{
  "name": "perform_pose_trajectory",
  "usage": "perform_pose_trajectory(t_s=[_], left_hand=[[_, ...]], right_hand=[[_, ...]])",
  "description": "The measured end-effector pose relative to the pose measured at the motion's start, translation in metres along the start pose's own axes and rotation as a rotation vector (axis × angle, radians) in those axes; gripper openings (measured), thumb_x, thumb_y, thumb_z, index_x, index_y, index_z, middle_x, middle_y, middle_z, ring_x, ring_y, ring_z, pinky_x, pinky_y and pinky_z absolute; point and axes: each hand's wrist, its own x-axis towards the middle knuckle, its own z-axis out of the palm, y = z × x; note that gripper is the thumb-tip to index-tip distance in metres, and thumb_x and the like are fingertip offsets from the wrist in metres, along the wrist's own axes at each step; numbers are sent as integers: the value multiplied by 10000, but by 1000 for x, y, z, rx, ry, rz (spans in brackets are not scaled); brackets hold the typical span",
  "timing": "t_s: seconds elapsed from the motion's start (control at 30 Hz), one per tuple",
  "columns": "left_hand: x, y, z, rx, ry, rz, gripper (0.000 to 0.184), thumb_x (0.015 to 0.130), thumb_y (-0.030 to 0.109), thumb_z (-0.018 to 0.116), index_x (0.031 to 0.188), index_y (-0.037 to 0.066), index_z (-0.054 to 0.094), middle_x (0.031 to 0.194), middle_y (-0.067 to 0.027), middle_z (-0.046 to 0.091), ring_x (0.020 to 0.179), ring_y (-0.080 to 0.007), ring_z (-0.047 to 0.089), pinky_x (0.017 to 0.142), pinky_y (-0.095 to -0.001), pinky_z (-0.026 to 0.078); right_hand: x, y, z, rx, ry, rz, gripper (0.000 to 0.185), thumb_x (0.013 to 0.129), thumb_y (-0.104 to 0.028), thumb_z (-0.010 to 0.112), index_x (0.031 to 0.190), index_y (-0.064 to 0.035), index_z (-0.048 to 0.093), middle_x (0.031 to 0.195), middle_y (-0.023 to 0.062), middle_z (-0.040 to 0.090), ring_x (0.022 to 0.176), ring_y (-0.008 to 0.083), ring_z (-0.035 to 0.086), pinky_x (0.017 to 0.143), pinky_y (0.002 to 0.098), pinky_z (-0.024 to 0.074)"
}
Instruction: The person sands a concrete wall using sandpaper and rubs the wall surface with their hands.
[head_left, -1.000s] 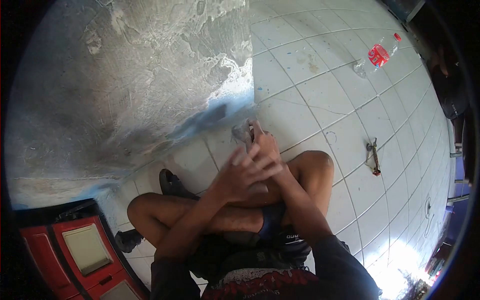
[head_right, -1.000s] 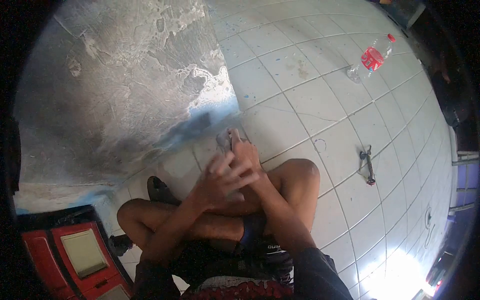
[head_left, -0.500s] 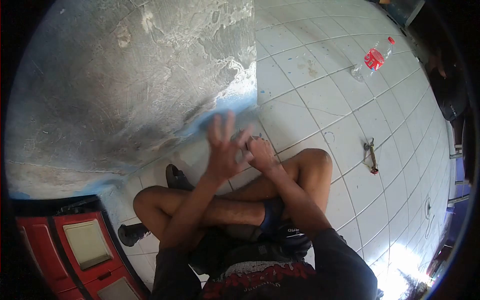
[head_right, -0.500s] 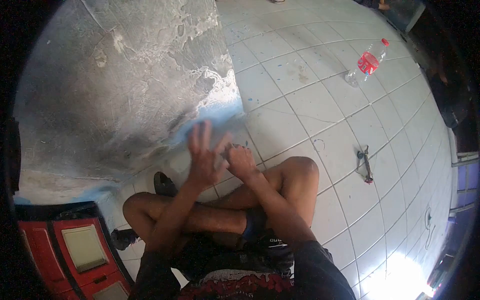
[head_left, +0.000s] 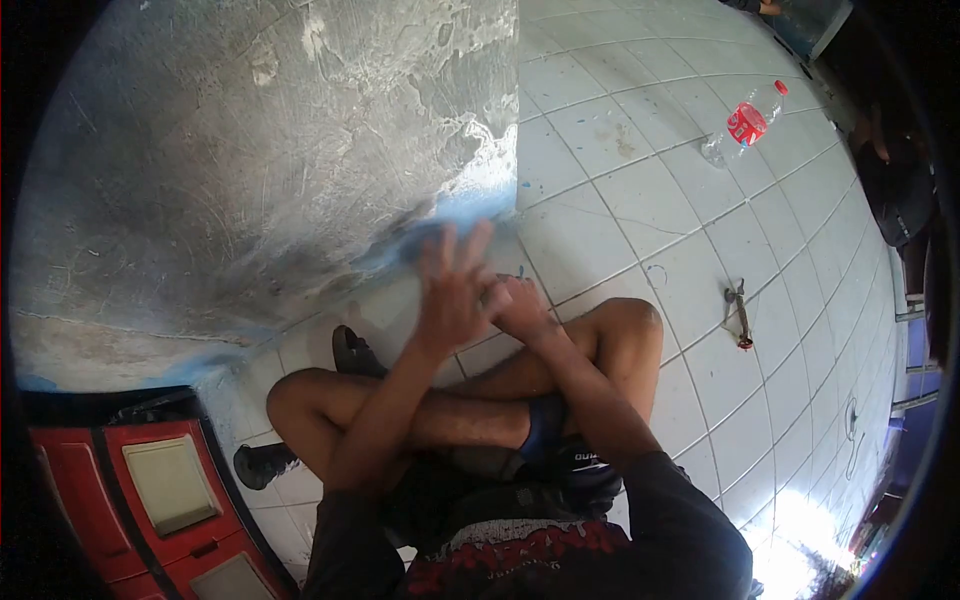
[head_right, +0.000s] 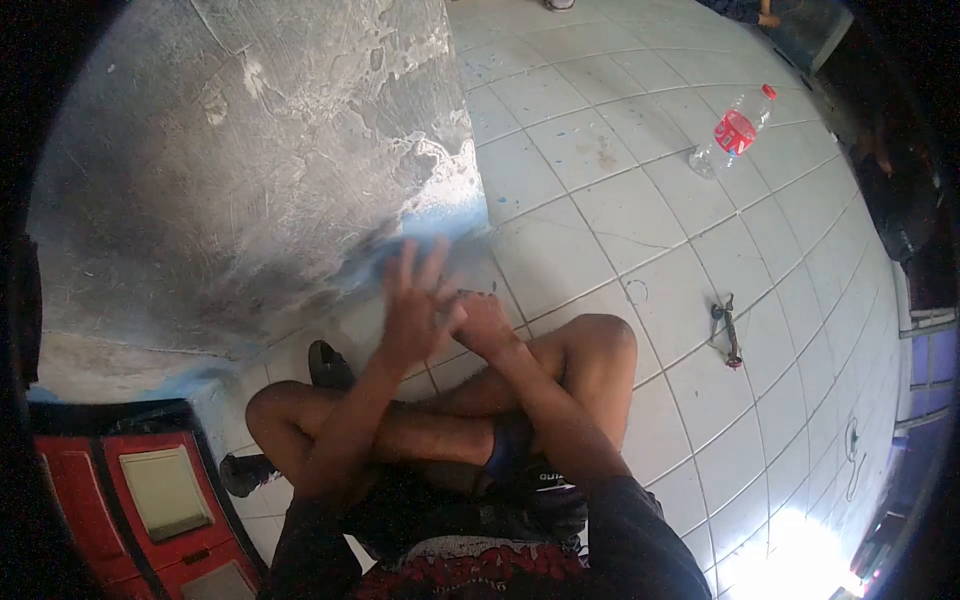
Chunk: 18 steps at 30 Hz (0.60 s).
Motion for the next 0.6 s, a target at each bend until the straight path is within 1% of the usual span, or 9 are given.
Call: perform_pose_trajectory(t_s=[0.07,0.1,0.17,0.2,0.27,0.3,0.37,0.47,0.6], left_hand=[[10,-14,-8,58,245,-264,542,839,485,521,1285,176,537,1465,-138,321,1306,-433,250,1058,-576,176],[7,-2,-6,56,248,-261,542,839,485,521,1285,176,537,1465,-138,321,1306,-433,250,1058,-576,176],[-4,26,-2,-162,-63,-33,499,883,451,466,1284,161,537,1483,-131,303,1317,-424,239,1064,-566,160],[-3,23,-4,-157,-63,-32,499,883,451,466,1284,161,537,1483,-131,303,1317,-424,239,1064,-566,160],[-4,15,-4,14,14,1,487,919,428,401,1311,162,512,1490,-169,278,1347,-419,204,1074,-563,127],[-3,5,-5,15,13,-5,487,919,428,401,1311,162,512,1490,-169,278,1347,-419,204,1074,-563,127],[0,-18,-11,15,265,-290,533,925,471,375,1344,160,478,1495,-173,266,1372,-408,166,1074,-572,104],[0,-4,-15,-124,403,-337,555,910,523,400,1295,145,527,1513,-128,246,1375,-398,173,1084,-578,89],[-2,29,-21,-3,173,-222,551,928,482,379,1278,83,526,1504,-142,262,1382,-384,160,1078,-591,75]], right_hand=[[24,-45,-16,-467,-238,364,328,820,-167,551,1124,-50,516,896,161,634,806,315,625,646,407,510],[26,-50,-19,-520,-252,403,336,821,-159,546,1135,-47,512,890,165,637,805,319,627,649,412,511],[18,-44,-17,-484,-87,186,352,822,-144,537,1158,-42,505,877,175,643,803,328,633,656,424,513],[17,-42,-19,-441,21,8,361,823,-137,533,1169,-39,502,871,180,646,802,333,636,660,430,514],[16,-37,-17,-414,69,-44,378,825,-122,524,1191,-33,494,859,189,652,800,342,641,667,441,516],[23,-46,-21,-424,36,26,383,826,-118,521,1199,-37,494,870,184,655,802,342,642,671,438,516],[34,-60,-26,-461,-62,239,397,830,-106,514,1222,-48,492,904,168,661,807,340,642,684,429,516],[33,-55,-27,-504,74,133,375,829,-102,511,1199,-39,507,915,178,656,830,322,644,692,424,514],[27,-40,-19,-503,-34,129,346,824,-125,527,1158,-36,526,898,169,648,794,321,642,680,423,514]])
